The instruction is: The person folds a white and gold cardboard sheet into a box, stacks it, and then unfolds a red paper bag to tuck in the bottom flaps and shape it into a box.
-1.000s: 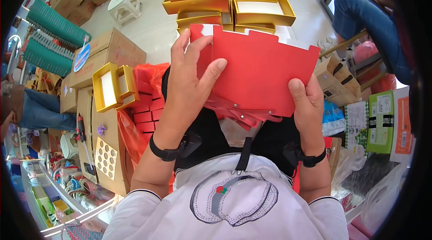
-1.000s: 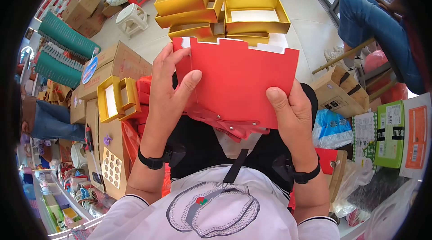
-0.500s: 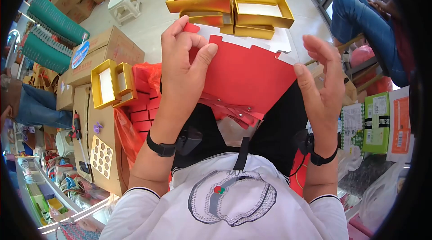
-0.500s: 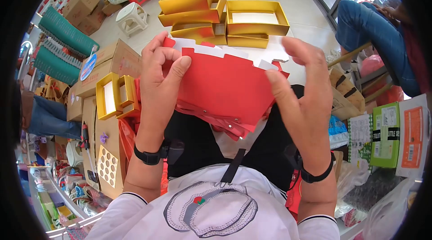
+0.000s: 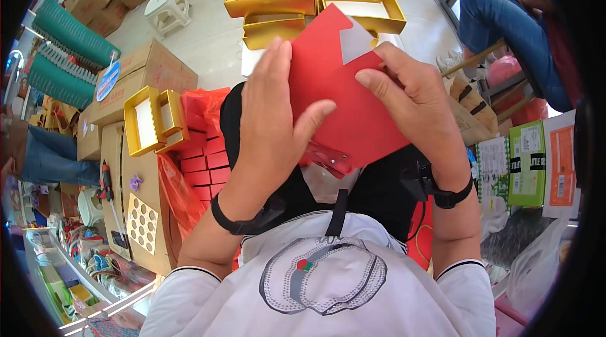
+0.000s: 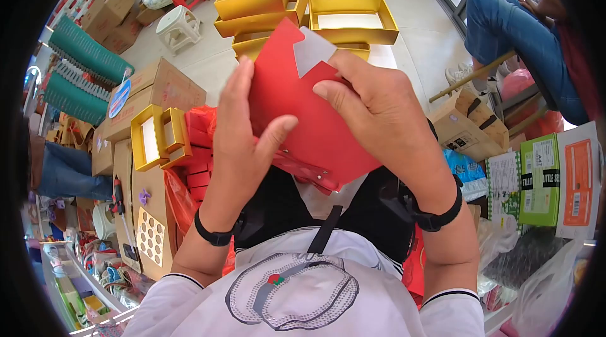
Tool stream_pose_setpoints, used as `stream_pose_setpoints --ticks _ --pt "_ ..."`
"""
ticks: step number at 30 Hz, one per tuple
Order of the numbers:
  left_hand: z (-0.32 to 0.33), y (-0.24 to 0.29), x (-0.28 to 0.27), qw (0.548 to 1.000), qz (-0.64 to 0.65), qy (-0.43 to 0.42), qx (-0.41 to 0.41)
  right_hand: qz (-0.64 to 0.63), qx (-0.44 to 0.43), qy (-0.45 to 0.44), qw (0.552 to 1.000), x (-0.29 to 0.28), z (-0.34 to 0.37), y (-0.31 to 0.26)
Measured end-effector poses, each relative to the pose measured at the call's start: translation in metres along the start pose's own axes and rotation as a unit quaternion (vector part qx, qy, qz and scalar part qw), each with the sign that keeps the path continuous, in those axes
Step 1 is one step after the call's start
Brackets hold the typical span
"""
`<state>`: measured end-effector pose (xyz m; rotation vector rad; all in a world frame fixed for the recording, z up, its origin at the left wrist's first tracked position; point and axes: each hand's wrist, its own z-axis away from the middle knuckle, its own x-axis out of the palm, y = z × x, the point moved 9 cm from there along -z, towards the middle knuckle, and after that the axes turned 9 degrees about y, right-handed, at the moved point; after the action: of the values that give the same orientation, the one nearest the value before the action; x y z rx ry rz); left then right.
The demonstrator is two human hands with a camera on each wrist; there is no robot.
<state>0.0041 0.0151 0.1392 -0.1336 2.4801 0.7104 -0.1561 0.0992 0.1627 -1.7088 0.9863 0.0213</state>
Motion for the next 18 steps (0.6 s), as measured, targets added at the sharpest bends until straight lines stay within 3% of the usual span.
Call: stream_pose_setpoints --ticks 7,10,13,14,17,18 --pt "0.018 -0.004 0.02 0.986 0.095 -0.1 -0.092 0.01 -0.067 -0.008 0.998 0.005 -0.002 -0.014" --pt "0.019 -0.012 0.021 0.955 0.193 -0.13 -0.184 -0.003 -0.08 -0.018 0.997 0.003 -0.002 -0.02" --pt "0.015 -0.034 0.014 0.928 0.239 -0.097 -0.268 0.123 -0.227 0.162 0.952 -0.036 -0.004 -0.038" --pt "0.01 -0.041 0.01 0.929 0.245 -0.079 -0.266 0.089 -0.17 0.18 0.965 -0.05 -0.005 -0.022" --pt "0.028 -0.082 0.029 0.854 0.359 -0.07 -0.37 0.028 -0.047 0.195 0.979 -0.069 0.005 0.04" --pt "0.031 -0.087 0.031 0.849 0.367 -0.055 -0.376 -0.035 0.018 0.154 0.987 -0.062 0.011 0.072"
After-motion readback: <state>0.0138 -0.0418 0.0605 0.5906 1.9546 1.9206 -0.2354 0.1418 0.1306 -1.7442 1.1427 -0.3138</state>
